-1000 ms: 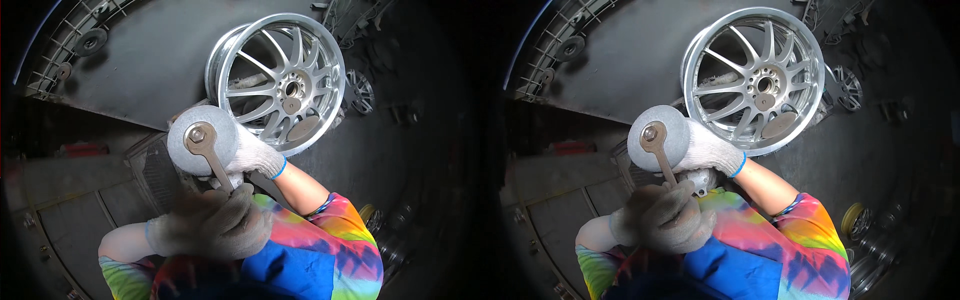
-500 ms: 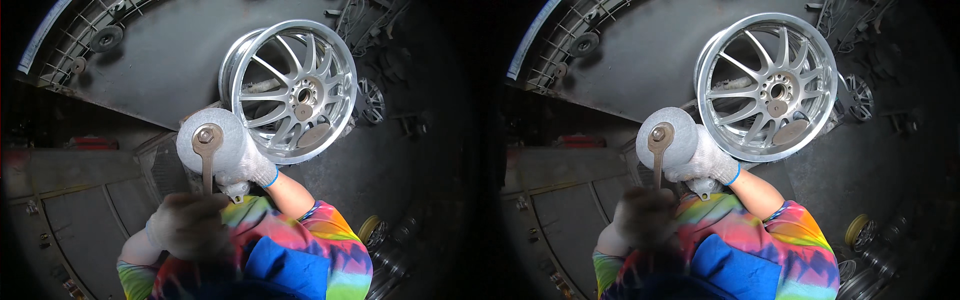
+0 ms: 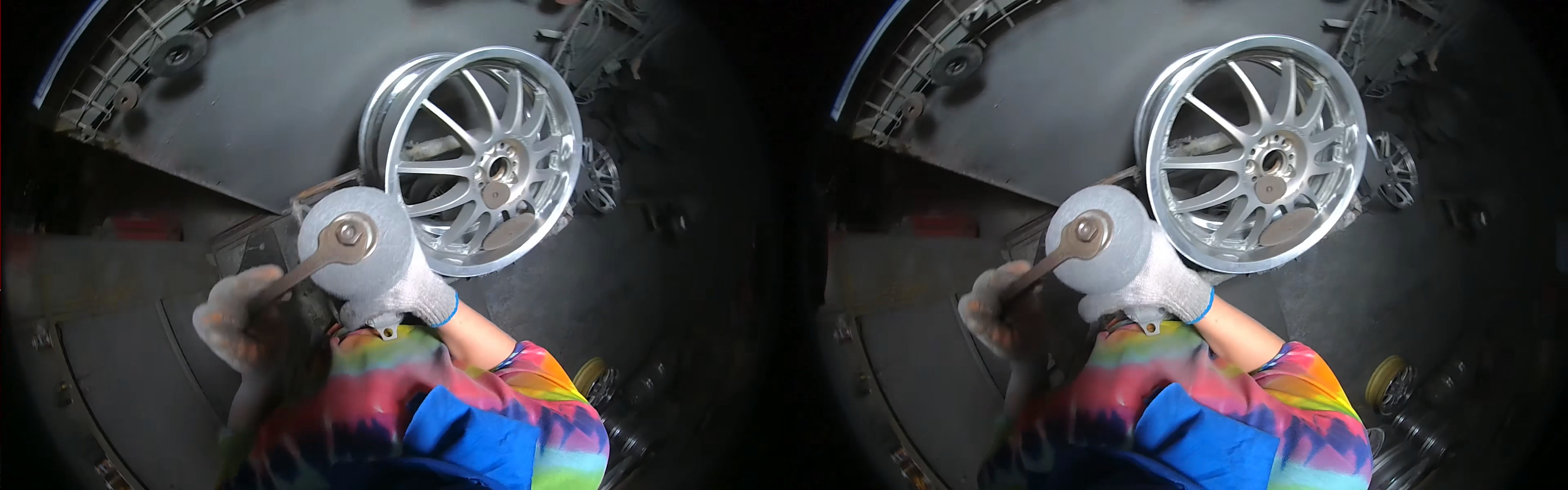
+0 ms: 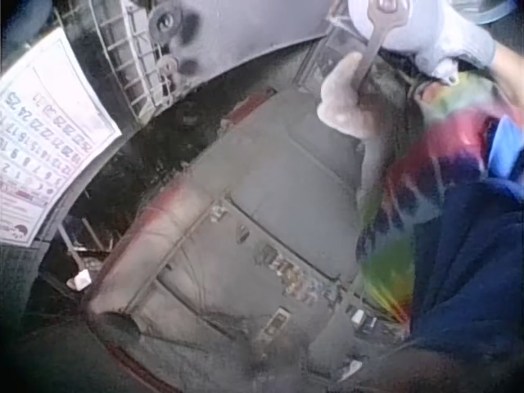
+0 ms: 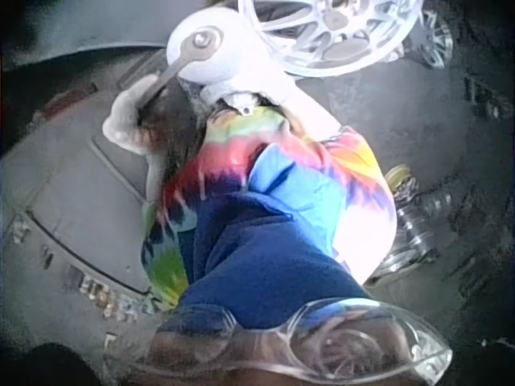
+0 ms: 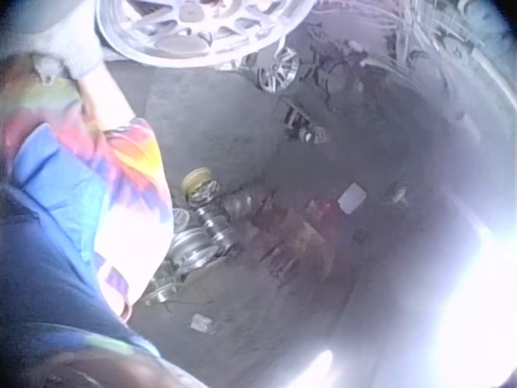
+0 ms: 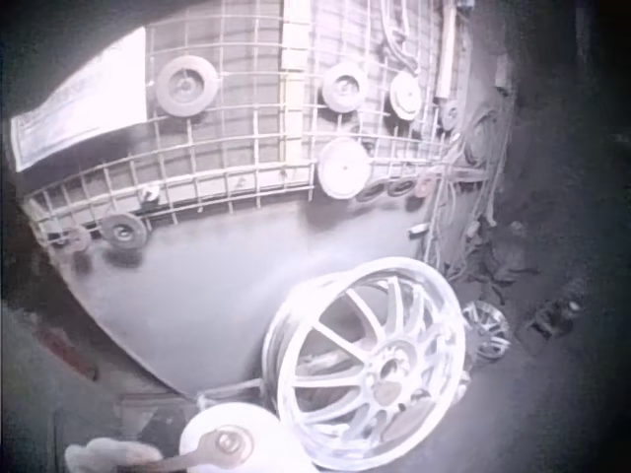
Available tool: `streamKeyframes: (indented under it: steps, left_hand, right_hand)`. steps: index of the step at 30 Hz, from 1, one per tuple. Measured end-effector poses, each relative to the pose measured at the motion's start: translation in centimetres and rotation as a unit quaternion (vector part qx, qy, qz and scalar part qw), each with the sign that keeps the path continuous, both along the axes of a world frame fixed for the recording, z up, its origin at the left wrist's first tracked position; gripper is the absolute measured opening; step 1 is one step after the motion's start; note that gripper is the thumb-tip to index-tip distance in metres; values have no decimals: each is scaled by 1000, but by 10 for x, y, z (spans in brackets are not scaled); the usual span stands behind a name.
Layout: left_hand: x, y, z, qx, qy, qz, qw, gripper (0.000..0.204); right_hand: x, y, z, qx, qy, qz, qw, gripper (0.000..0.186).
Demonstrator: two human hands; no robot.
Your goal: The person removes a grinding wheel from a handheld power tool using a wrench, replaces it with a new one from a shelf, and tightens the nut by hand and then with the wrench.
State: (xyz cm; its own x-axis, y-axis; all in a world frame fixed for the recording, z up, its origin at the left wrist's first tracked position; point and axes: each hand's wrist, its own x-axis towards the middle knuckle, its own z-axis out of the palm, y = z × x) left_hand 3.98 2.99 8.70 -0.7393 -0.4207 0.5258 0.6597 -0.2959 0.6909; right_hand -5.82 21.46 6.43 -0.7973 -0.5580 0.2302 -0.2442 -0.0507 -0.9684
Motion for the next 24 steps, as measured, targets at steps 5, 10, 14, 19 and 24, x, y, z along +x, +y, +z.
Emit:
streamKeyframes:
  steps: [5,10,14,19,24]
  left_hand:
    - [2,-4,-4,-92,31,120,988,20]
    - [17,-16,-13,-124,22,11,992,32]
    - [8,5,6,-64,-43,12,997,36]
    - [-13,29,26,174,-145,99,969,31]
    - [-58,5,27,269,-225,-6,937,37]
  right_hand:
    - [7,16,11,45,-46,95,993,87]
    - [6,11,-12,-159,-159,38,974,82]
    - [-2,0,-19,-145,-150,62,976,78]
    - [-7,1,-15,-185,-125,73,972,76]
    - [-7,5,-2,-202,-113,65,971,72]
